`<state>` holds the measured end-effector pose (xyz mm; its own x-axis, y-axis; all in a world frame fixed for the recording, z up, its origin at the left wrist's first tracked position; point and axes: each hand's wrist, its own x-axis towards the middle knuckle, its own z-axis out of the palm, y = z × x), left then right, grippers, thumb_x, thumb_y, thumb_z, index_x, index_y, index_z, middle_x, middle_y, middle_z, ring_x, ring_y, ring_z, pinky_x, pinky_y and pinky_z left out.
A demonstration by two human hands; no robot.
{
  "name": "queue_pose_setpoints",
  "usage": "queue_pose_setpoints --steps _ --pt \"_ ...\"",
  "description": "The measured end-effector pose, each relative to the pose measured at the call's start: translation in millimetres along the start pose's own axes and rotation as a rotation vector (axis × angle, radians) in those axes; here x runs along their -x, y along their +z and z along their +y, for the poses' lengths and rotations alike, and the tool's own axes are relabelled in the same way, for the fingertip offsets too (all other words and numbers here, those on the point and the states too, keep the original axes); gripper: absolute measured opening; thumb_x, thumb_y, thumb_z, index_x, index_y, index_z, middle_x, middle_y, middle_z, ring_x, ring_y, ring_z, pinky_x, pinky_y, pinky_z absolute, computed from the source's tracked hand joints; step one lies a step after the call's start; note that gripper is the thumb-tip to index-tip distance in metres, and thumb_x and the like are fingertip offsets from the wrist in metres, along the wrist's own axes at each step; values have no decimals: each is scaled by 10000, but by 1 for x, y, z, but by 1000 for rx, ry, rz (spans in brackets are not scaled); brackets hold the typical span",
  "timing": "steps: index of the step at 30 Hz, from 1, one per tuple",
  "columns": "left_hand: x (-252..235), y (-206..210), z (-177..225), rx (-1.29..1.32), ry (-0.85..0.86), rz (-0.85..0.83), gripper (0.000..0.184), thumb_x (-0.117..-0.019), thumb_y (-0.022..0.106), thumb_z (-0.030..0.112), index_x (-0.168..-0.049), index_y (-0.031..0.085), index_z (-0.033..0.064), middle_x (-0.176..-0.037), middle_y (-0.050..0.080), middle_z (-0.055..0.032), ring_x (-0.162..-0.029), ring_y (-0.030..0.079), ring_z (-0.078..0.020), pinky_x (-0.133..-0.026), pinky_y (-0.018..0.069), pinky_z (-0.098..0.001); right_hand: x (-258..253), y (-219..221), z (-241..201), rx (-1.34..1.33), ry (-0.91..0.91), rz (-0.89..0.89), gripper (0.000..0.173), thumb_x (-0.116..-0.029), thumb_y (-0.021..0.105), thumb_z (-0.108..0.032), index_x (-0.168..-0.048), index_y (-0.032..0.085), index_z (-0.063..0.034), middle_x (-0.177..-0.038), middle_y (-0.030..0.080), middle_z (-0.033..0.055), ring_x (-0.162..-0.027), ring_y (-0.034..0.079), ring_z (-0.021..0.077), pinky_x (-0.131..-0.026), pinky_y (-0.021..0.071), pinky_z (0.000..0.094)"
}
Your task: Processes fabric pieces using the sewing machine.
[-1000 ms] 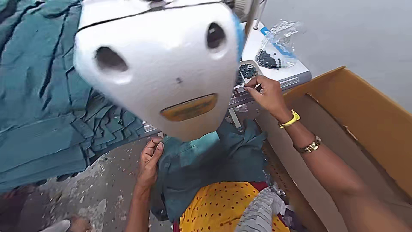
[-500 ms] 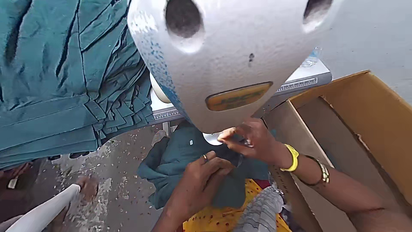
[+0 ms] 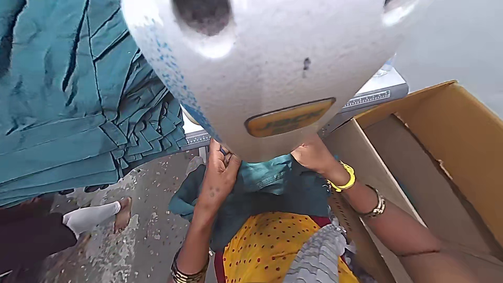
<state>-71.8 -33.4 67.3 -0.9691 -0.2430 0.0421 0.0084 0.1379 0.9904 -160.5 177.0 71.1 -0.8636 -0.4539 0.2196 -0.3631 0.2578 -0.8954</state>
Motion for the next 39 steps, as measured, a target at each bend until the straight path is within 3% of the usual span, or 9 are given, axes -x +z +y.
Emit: queue_pose_setpoints --steps 5,8,15,25,29,32,34,36,39 --pt "4 4 -2 22 2 -4 338 -1004 540 94 -1295 410 -20 -903 639 59 -822 650 20 -770 553 -160 -7 -17 5 186 -11 -31 137 -974 675 -174 -1053 656 -63 -850 678 -4 -774 647 51 -726 548 269" --pt "2 7 -3 37 -1 16 271 -990 537 69 -1233 445 -9 -826 621 71 -736 628 15 -693 534 -152 -22 -42 25 591 -166 228 152 -965 646 -61 -1059 749 -2 -977 701 182 -923 689 339 -785 564 504" --pt "0 16 -6 22 8 89 243 -962 538 63 -1185 479 -13 -864 651 106 -812 634 74 -755 536 -125 -58 -52 57 947 -245 203 256 -972 677 -173 -1134 727 19 -1140 662 248 -1074 638 445 -835 532 558" --pt "1 20 -7 58 -11 124 200 -961 526 36 -1146 502 -34 -868 635 86 -816 625 66 -768 531 -133 -43 -68 58 633 -328 318 117 -943 695 -101 -1002 729 -6 -1089 661 227 -1040 643 407 -876 532 523" --pt "-3 18 -10 65 -27 117 380 -979 564 72 -1301 426 -74 -997 641 5 -892 647 28 -814 550 -151 -39 -73 41 459 -200 329 109 -967 645 -68 -1033 694 5 -937 679 140 -827 652 201 -775 534 375" --pt "-1 15 -17 -325 -45 127 568 -1003 531 331 -1356 436 -104 -1080 637 -106 -919 630 -68 -836 529 -271 -42 -71 24 317 -56 256 155 -971 639 -83 -1096 714 -33 -905 695 19 -793 632 1 -761 531 200" --pt "22 11 -12 -522 84 56 484 -1053 456 385 -1054 613 -73 -809 634 -136 -729 630 -190 -671 523 -408 -35 -60 8 414 -198 239 132 -968 650 -97 -1043 725 -18 -905 714 51 -785 659 70 -746 549 264" --pt "53 -2 0 -543 313 -94 499 -1077 431 447 -786 593 76 -581 504 -8 -516 510 -67 -480 429 -247 -19 -44 -6 580 -498 237 137 -949 670 -112 -918 699 19 -849 693 143 -762 688 241 -674 568 395" --pt "82 -72 31 -554 335 -46 398 -1084 478 357 -839 617 76 -710 594 51 -685 556 76 -636 478 -145 -6 -8 -17 716 -931 140 219 -984 610 -139 -807 712 -61 -730 704 76 -722 696 213 -644 545 339"
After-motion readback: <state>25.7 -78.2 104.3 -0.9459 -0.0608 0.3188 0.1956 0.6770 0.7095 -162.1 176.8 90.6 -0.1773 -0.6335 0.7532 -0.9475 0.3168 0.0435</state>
